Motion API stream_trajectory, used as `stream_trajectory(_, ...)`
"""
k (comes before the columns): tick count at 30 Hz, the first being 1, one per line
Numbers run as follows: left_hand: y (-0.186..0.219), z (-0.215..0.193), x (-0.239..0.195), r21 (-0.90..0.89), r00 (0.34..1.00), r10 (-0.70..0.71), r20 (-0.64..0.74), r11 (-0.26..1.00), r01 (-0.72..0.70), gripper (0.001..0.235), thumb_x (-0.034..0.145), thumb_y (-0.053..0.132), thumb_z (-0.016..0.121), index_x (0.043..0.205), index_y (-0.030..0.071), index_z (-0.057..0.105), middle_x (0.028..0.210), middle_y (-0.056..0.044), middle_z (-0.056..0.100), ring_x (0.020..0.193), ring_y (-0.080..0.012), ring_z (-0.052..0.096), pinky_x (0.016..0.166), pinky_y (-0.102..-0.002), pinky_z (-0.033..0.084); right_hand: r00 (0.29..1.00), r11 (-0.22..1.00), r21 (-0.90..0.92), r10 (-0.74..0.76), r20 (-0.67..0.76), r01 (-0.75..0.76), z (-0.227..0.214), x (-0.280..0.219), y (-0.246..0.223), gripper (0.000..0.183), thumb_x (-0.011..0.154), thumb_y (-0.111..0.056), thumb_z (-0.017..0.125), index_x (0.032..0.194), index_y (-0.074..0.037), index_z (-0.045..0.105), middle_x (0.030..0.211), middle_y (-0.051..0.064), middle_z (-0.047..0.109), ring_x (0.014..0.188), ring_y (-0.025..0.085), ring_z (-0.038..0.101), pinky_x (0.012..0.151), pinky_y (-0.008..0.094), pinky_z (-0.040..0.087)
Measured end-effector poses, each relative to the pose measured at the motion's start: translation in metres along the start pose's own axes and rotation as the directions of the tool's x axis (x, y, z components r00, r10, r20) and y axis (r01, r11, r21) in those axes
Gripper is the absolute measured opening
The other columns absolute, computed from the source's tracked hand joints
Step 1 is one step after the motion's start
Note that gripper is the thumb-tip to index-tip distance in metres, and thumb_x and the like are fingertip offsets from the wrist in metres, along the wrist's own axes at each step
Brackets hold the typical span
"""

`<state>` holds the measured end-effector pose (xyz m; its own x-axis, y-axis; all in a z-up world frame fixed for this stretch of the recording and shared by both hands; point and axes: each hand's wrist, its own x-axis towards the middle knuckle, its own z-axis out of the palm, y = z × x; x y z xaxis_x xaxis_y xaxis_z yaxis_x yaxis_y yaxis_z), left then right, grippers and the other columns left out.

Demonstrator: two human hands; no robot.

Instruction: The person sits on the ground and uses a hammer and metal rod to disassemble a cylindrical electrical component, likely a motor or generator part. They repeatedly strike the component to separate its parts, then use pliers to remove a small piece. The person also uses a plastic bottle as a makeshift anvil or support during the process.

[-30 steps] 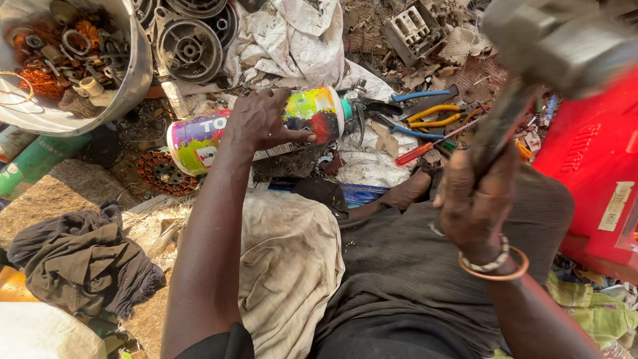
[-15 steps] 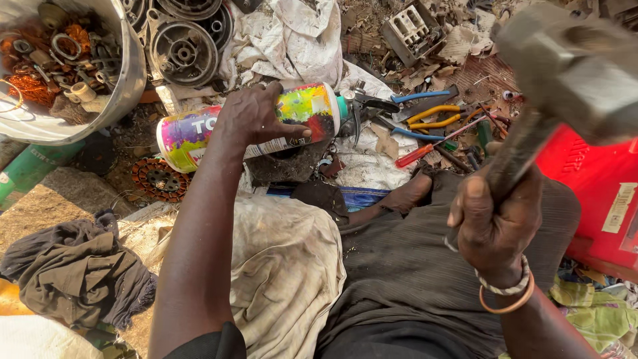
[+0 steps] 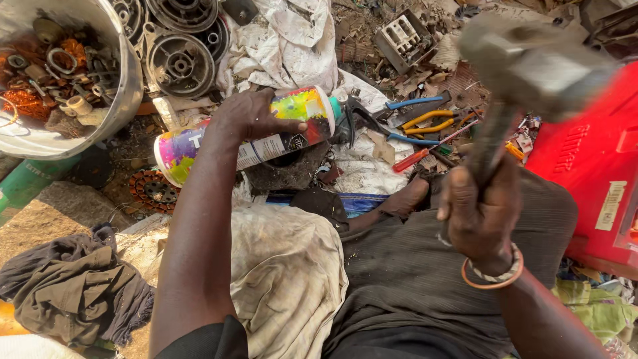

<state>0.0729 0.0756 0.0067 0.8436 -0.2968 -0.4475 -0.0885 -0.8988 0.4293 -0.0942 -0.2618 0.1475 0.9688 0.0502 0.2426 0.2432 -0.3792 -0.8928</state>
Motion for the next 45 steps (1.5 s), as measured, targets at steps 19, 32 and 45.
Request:
stream_trajectory(19, -0.022, 0.005, 0.023, -0.174, 0.997, 0.027, 0.071, 0.985, -0.014, 0.115, 0.057, 0.093, 0.065, 0.117, -0.005, 0.07, 0.112, -0.029, 0.071, 0.107, -0.0388, 0.069, 0.094, -0.05, 0.053, 0.999, 0.993, -0.114, -0.037, -0.003, 0.036, 0.04, -0.012, 0.028, 0.029, 0.114, -0.035, 0.049, 0.107, -0.008, 0.044, 0.071, -0.002, 0.049, 0.051, 0.004, 0.048, 0.043, 0.023, 0.044)
stream_trajectory(32, 0.009, -0.021, -0.006, -0.075, 0.967, 0.152, -0.204, 0.983, -0.17, 0.099, 0.073, 0.079, 0.075, 0.123, -0.005, 0.065, 0.144, -0.037, 0.045, 0.119, -0.0492, 0.055, 0.095, -0.054, 0.046, 0.46, 0.446, 0.118, 0.832, 0.309, -0.887, 0.07, -0.086, 0.118, 0.033, 0.099, -0.042, 0.059, 0.112, -0.012, 0.056, 0.063, -0.004, 0.048, 0.043, 0.006, 0.042, 0.036, 0.026, 0.041)
stream_trajectory(45, 0.049, 0.047, -0.048, 0.375, 0.878, 0.072, -0.473, 0.918, 0.126, 0.122, 0.056, 0.067, 0.086, 0.156, 0.02, 0.037, 0.15, -0.017, 0.051, 0.131, -0.0385, 0.053, 0.102, -0.061, 0.04, 0.304, 0.231, 0.236, 0.885, 0.353, -0.944, 0.103, -0.107, 0.215, 0.029, 0.1, -0.036, 0.063, 0.103, -0.011, 0.05, 0.07, -0.002, 0.051, 0.044, 0.007, 0.045, 0.035, 0.027, 0.042)
